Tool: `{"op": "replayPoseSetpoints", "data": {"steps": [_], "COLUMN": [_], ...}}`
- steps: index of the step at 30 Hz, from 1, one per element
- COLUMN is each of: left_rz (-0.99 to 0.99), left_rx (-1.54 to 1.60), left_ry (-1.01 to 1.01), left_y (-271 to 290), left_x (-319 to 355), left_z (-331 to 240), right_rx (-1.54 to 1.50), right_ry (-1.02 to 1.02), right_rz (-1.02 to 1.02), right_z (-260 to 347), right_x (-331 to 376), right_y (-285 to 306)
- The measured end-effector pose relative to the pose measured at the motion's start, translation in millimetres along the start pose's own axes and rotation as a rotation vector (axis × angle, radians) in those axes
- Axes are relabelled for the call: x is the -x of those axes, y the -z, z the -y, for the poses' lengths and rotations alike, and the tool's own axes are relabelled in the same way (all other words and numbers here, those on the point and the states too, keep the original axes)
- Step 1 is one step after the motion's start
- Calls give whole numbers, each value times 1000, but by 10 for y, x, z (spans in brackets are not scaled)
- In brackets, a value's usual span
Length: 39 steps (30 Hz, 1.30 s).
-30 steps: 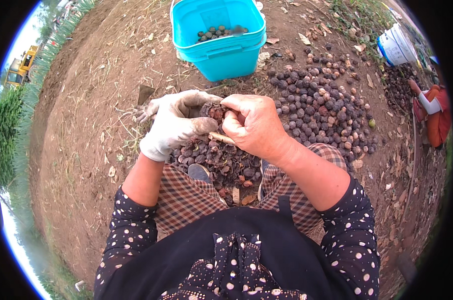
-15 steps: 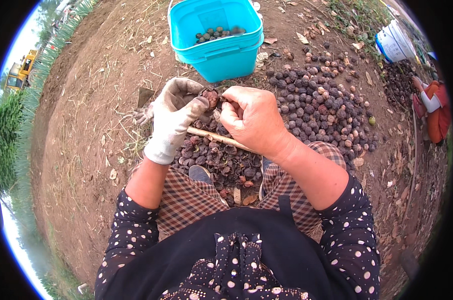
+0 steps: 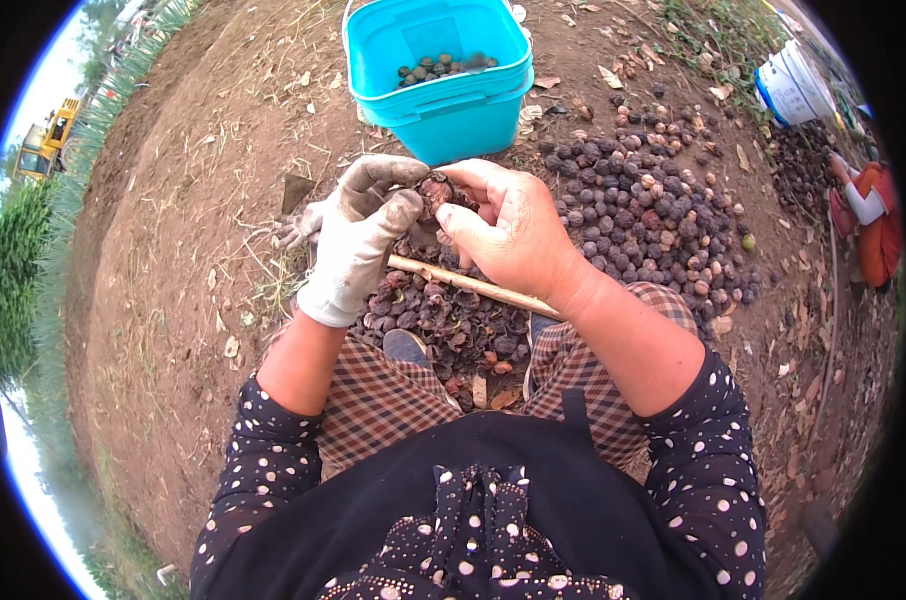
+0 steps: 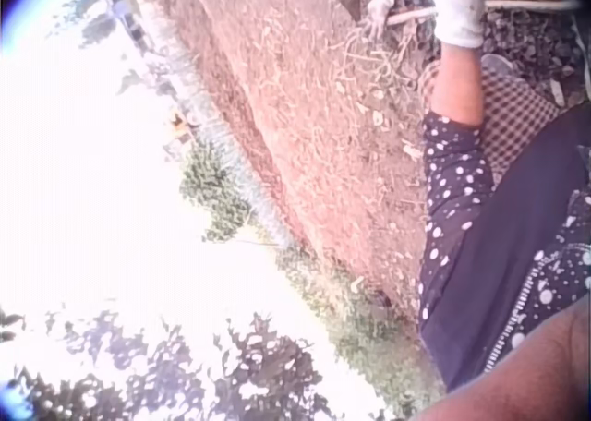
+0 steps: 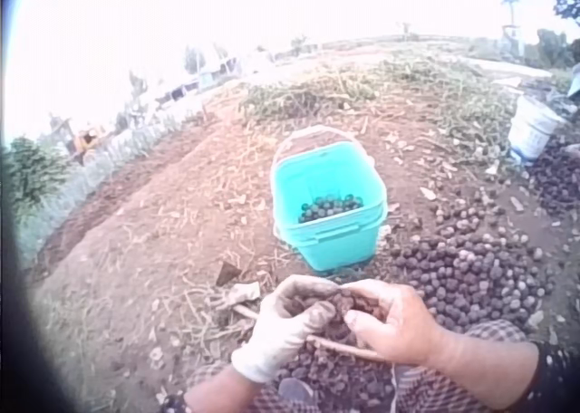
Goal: The person sits on the ground and peels the outer husks off dark brown nuts by hand. They place the peeled nuts into a nearby teal bucket and discard the husks onto the ground.
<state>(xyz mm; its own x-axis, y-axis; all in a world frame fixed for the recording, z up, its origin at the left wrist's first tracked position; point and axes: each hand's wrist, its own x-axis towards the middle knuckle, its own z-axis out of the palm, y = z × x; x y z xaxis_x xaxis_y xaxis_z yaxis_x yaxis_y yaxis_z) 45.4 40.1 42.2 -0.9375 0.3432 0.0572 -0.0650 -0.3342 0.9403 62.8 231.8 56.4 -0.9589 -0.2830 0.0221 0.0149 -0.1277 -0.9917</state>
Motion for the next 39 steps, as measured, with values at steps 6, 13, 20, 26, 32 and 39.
{"op": "replayPoseSetpoints", "data": {"steps": [6,13,20,26,32,39], "left_rz": [-106,-85,-112,-143,-106,66], "left_rx": [-563,-390,-214,-114,-187,-360], "left_ry": [-44,-98,-82,-13,-109,-145], "left_y": [-99,-131,-130,-202,-118,20], "left_x": [28,48,37,49,41,66], "left_z": [12,18,61,-80,-72,-100], "right_rx": [-61,-155,-190,-137,-205,-2], "right_ry": [-119,-120,-98,-94,-65,-103], "right_rz": [53,71,-7,-34,55,104], "right_z": [17,-18,-87,-85,63,31], "right_x": [-10,-44,-63,-68,-32,-39], "right_y": [6,61,51,77,53,134]}}
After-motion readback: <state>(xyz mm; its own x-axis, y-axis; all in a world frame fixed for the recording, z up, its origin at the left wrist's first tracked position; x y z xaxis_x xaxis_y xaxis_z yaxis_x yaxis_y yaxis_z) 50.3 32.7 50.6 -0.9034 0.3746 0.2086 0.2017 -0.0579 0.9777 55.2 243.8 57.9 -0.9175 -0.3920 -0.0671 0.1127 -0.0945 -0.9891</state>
